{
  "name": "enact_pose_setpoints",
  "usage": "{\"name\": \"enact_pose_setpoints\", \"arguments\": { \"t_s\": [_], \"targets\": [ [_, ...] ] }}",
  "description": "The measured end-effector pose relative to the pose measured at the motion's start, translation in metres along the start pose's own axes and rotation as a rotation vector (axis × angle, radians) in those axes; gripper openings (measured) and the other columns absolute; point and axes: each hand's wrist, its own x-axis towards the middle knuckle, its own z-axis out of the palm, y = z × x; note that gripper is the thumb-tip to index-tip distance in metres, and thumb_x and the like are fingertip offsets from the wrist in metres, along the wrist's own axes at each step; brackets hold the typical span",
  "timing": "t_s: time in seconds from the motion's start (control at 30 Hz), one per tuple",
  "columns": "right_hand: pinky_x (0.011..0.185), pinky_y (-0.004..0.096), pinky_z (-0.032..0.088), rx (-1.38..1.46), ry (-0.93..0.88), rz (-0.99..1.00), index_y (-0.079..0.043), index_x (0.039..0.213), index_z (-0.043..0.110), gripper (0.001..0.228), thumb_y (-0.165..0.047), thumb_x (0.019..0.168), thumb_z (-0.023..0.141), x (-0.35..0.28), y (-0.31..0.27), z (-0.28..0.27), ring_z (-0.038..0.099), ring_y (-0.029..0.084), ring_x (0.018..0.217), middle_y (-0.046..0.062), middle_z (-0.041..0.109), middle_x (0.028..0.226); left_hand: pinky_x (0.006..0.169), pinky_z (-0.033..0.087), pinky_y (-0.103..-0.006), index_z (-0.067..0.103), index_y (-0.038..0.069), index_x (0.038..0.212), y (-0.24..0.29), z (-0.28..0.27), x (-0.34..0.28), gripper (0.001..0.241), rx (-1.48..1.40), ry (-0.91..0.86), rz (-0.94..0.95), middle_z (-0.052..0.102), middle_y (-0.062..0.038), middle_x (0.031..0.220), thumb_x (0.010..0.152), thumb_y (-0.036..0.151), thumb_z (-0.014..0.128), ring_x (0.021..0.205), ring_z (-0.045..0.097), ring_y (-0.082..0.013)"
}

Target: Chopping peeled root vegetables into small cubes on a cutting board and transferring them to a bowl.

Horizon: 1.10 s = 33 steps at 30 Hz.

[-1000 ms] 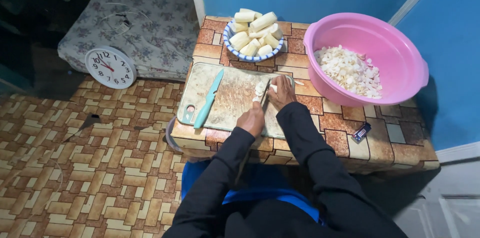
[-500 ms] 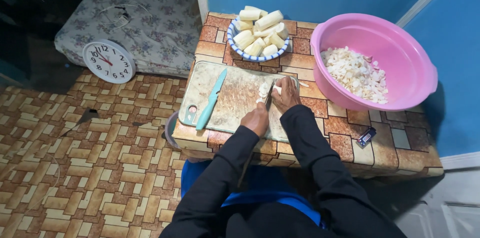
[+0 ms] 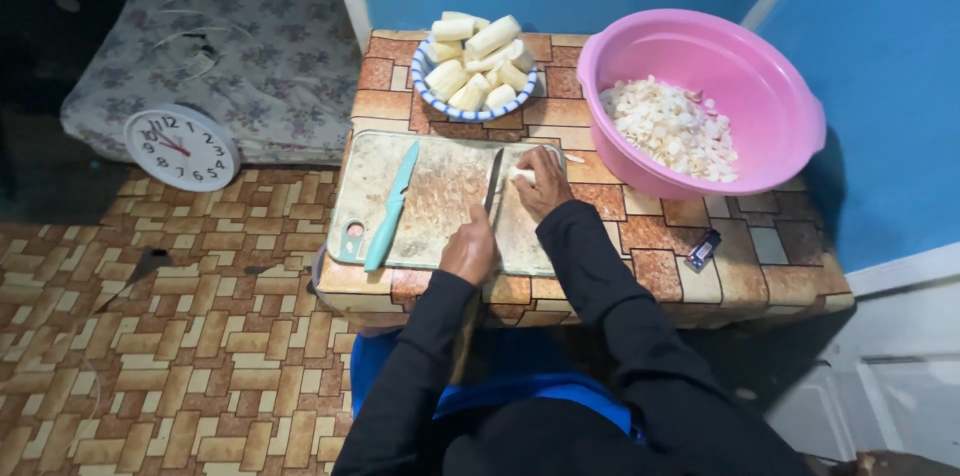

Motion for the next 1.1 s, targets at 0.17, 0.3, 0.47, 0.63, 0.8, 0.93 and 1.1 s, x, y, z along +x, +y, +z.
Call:
{"name": "enact_pose_setpoints", "arguments": {
  "t_s": [0.17, 0.3, 0.47, 0.63, 0.8, 0.93, 1.1],
  "targets": [
    [0.08, 0.044, 0.041, -0.02, -0.011, 0.028, -0.015, 0.093, 0.042, 0.02, -0.023, 0.079, 0.055, -0.001, 0.001, 0.001, 0.048, 0.033, 0.089, 0.008, 0.044, 0.088, 0.077, 0.048, -0.0599, 0.033, 0.003, 0.102, -0.002, 0.015, 0.004, 0.026, 0.035, 0.046, 0.028, 0.06, -0.032, 0.09, 0.079, 0.007, 0.044, 0.088, 0.06, -0.0523],
    [0.081, 0.043, 0.041, -0.046, -0.06, 0.081, -0.015, 0.093, 0.04, 0.017, -0.023, 0.082, 0.05, 0.001, -0.011, -0.006, 0.047, 0.031, 0.09, 0.007, 0.042, 0.089, 0.074, 0.05, -0.0584, 0.033, 0.004, 0.101, 0.001, 0.02, 0.002, 0.021, 0.102, 0.059, 0.057, 0.062, -0.029, 0.086, 0.081, 0.007, 0.04, 0.084, 0.062, -0.0504],
    [0.081, 0.044, 0.04, -0.072, -0.078, 0.117, -0.014, 0.093, 0.039, 0.018, -0.024, 0.083, 0.05, 0.0, -0.007, -0.001, 0.046, 0.032, 0.092, 0.009, 0.041, 0.089, 0.074, 0.05, -0.0579, 0.034, 0.003, 0.099, 0.018, 0.006, -0.019, 0.018, 0.115, 0.061, 0.06, 0.062, -0.029, 0.085, 0.082, 0.005, 0.038, 0.082, 0.062, -0.0501],
    [0.078, 0.044, 0.041, -0.117, -0.067, 0.115, -0.014, 0.091, 0.038, 0.016, -0.024, 0.083, 0.049, 0.002, -0.005, 0.002, 0.045, 0.032, 0.09, 0.008, 0.039, 0.088, 0.066, 0.052, -0.0556, 0.035, 0.004, 0.096, 0.011, 0.021, -0.009, 0.014, 0.164, 0.142, 0.103, 0.063, -0.026, 0.077, 0.082, 0.005, 0.035, 0.074, 0.064, -0.0486],
    [0.075, 0.044, 0.041, -0.163, -0.058, 0.106, -0.014, 0.09, 0.038, 0.018, -0.025, 0.082, 0.049, 0.004, -0.004, 0.006, 0.045, 0.032, 0.088, 0.008, 0.038, 0.087, 0.066, 0.054, -0.0501, 0.039, 0.004, 0.095, -0.001, 0.047, 0.015, 0.013, 0.302, 0.224, 0.102, 0.064, -0.024, 0.075, 0.082, 0.005, 0.038, 0.072, 0.066, -0.0417],
    [0.075, 0.045, 0.041, -0.172, -0.069, 0.072, -0.014, 0.09, 0.037, 0.018, -0.025, 0.082, 0.049, 0.003, 0.001, 0.008, 0.045, 0.033, 0.088, 0.008, 0.038, 0.086, 0.064, 0.052, -0.0549, 0.039, 0.004, 0.094, -0.001, 0.034, 0.013, 0.013, 0.204, 0.205, 0.117, 0.064, -0.025, 0.074, 0.082, 0.006, 0.036, 0.072, 0.065, -0.0457],
    [0.074, 0.046, 0.041, -0.186, -0.09, 0.102, -0.014, 0.09, 0.036, 0.019, -0.028, 0.083, 0.047, 0.003, 0.009, 0.014, 0.044, 0.033, 0.088, 0.007, 0.036, 0.086, 0.065, 0.053, -0.0524, 0.039, 0.006, 0.095, 0.005, 0.03, 0.002, 0.013, 0.229, 0.192, 0.107, 0.064, -0.023, 0.075, 0.082, 0.006, 0.035, 0.074, 0.066, -0.0441]
  ]
}}
